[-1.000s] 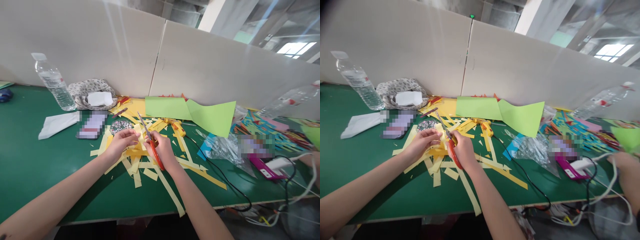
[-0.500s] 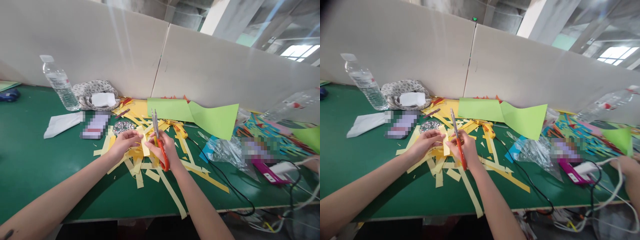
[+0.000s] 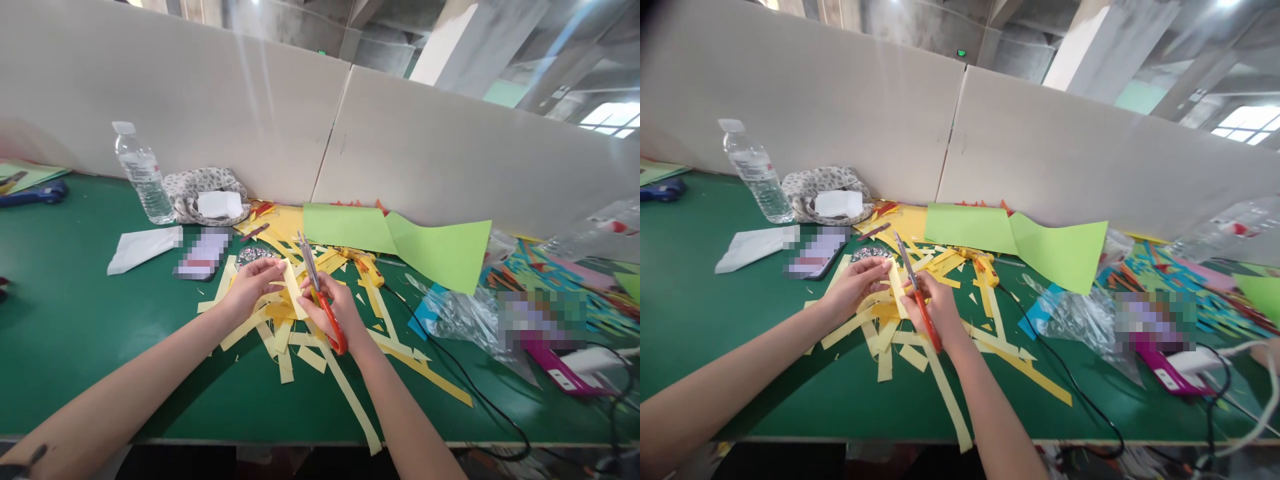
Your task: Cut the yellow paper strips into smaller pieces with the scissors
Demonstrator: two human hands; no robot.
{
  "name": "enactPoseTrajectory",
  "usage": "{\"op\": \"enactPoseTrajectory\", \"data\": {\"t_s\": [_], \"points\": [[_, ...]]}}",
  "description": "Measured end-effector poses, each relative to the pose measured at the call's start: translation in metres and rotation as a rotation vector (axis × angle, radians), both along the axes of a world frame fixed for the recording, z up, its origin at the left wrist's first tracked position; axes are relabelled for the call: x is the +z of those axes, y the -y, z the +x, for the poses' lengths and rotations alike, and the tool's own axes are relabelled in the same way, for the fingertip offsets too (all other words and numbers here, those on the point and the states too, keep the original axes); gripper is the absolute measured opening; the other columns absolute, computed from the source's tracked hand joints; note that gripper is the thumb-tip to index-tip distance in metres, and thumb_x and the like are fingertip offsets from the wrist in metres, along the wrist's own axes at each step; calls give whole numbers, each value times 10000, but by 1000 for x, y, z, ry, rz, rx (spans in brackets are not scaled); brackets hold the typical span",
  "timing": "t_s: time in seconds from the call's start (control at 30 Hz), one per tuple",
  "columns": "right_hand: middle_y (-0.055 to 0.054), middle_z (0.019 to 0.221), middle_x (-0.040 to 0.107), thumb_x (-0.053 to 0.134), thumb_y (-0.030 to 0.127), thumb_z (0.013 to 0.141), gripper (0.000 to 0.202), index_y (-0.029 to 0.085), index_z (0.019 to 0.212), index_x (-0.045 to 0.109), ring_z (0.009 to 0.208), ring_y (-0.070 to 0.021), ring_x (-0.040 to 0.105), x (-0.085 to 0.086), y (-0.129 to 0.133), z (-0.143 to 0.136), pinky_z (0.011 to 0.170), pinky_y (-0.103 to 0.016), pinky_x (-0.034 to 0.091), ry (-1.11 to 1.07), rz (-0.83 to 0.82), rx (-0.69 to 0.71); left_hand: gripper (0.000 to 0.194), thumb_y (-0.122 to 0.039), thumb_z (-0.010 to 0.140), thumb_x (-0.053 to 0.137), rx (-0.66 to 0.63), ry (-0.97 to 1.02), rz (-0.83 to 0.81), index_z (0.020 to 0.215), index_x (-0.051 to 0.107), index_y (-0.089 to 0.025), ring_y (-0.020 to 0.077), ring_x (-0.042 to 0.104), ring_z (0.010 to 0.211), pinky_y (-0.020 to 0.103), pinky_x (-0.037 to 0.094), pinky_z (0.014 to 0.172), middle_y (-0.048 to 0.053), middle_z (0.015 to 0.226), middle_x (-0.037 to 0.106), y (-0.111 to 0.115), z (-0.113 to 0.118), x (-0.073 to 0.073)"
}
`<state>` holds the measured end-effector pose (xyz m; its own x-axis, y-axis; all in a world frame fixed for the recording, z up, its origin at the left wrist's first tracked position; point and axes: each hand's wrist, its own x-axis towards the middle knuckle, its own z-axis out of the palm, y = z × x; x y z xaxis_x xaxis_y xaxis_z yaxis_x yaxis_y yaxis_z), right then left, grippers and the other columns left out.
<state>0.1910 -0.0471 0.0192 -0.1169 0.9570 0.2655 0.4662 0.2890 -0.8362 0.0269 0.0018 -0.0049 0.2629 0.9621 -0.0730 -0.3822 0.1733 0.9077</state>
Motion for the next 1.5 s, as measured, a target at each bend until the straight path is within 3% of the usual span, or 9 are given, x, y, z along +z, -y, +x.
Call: {"op": "enactPoseTrajectory", "data": {"t_s": [0.13,0.23,0.33,0.47,0.83,1.5], "points": [[26,658,573,610,341,715,183,217,815,521,604,-124,568,0,2,0,638,-267,479,57,49,-3,201,-300,658,732,27,23,8,791,661,-167,92,580,716,215,496,666,17,819,615,0,0,0],[-5,753,579,622,394,708,296,214,909,502,667,-149,557,-2,2,1,633,-282,465,225,146,-9,182,-298,672,721,72,54,47,777,647,-170,90,581,720,211,494,674,12,813,620,0,0,2],[-66,906,593,616,466,705,421,201,1005,483,806,-208,561,-4,1,1,654,-316,460,440,240,-115,159,-295,685,711,129,84,100,756,628,-180,79,576,697,199,489,666,-8,777,618,1,-1,6],[-80,915,596,554,540,739,456,195,1029,484,813,-221,551,-7,0,-2,620,-312,444,576,271,-143,143,-292,698,697,139,89,163,748,614,-186,76,573,683,191,488,650,-21,753,609,5,2,8],[-76,820,591,519,623,738,495,186,971,510,749,-209,535,-12,2,-6,576,-280,396,576,298,-133,152,-307,688,699,239,-12,226,761,625,-196,97,585,694,215,498,656,-10,763,623,17,7,12],[-36,698,551,535,610,735,428,194,830,500,656,-171,498,-13,1,-6,590,-267,362,564,328,-143,153,-291,686,708,203,70,132,767,632,-186,86,581,682,206,494,665,-13,748,634,20,10,13]]}}
